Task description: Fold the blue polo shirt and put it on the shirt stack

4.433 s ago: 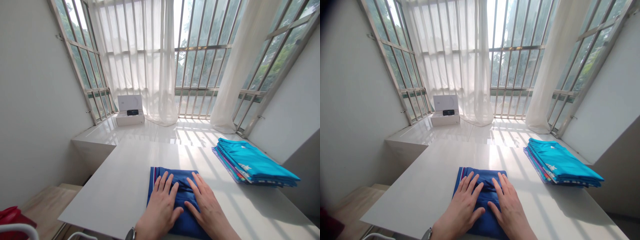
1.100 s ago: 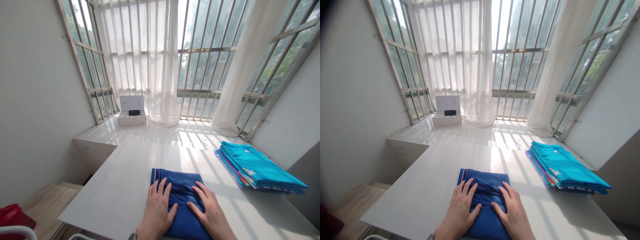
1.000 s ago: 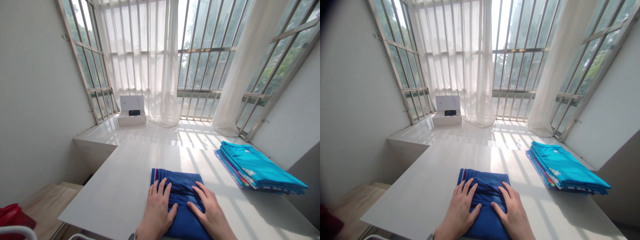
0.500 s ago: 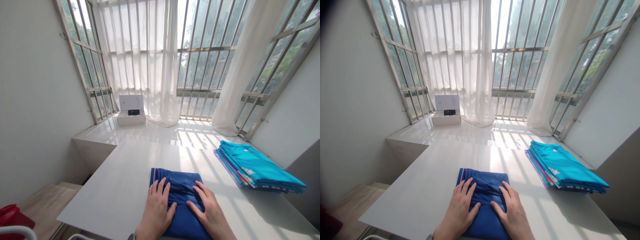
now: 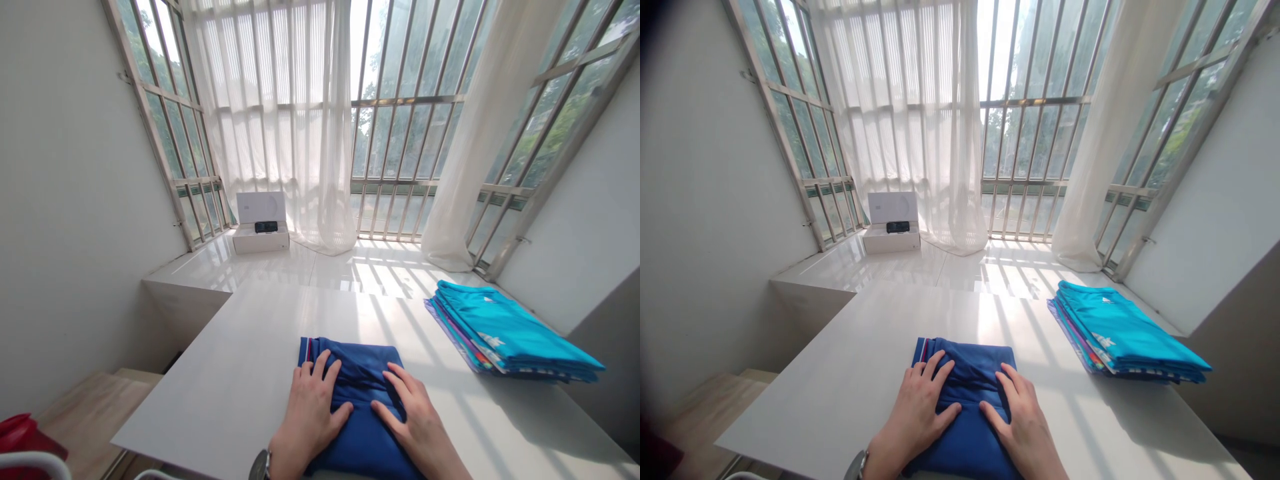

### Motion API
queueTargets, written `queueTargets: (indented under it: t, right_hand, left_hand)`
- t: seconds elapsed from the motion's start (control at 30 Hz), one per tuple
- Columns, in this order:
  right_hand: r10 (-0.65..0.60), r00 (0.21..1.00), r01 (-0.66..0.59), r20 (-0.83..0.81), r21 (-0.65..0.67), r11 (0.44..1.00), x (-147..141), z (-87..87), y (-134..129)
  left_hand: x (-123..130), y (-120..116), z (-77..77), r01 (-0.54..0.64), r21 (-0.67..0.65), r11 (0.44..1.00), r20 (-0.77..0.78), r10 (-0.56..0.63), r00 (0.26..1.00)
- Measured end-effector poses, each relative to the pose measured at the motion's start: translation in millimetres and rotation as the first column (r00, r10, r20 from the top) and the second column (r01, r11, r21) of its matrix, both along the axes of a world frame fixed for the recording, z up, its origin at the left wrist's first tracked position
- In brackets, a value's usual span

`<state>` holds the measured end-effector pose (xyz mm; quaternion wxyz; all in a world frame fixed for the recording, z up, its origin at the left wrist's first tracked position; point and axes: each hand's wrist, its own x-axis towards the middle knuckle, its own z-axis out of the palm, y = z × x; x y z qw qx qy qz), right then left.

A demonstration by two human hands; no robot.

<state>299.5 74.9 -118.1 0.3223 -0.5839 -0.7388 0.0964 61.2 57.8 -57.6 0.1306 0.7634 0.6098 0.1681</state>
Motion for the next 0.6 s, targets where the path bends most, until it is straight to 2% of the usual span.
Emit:
queueTargets:
  t: [0.23, 0.6]
  right_hand:
    - [-0.004, 1.000, 0.004, -0.019, 0.001, 1.000, 0, -0.8, 0]
    - [-0.016, 1.000, 0.017, -0.024, 0.049, 0.999, 0, -2.7, -1]
  left_hand:
    - [-3, 1, -4.3, 0.036, 0.033, 0.999, 0.063, -0.038, 0.997]
    - [-4, 0, -12.1, 0.026, 0.074, 0.997, 0.150, -0.037, 0.988]
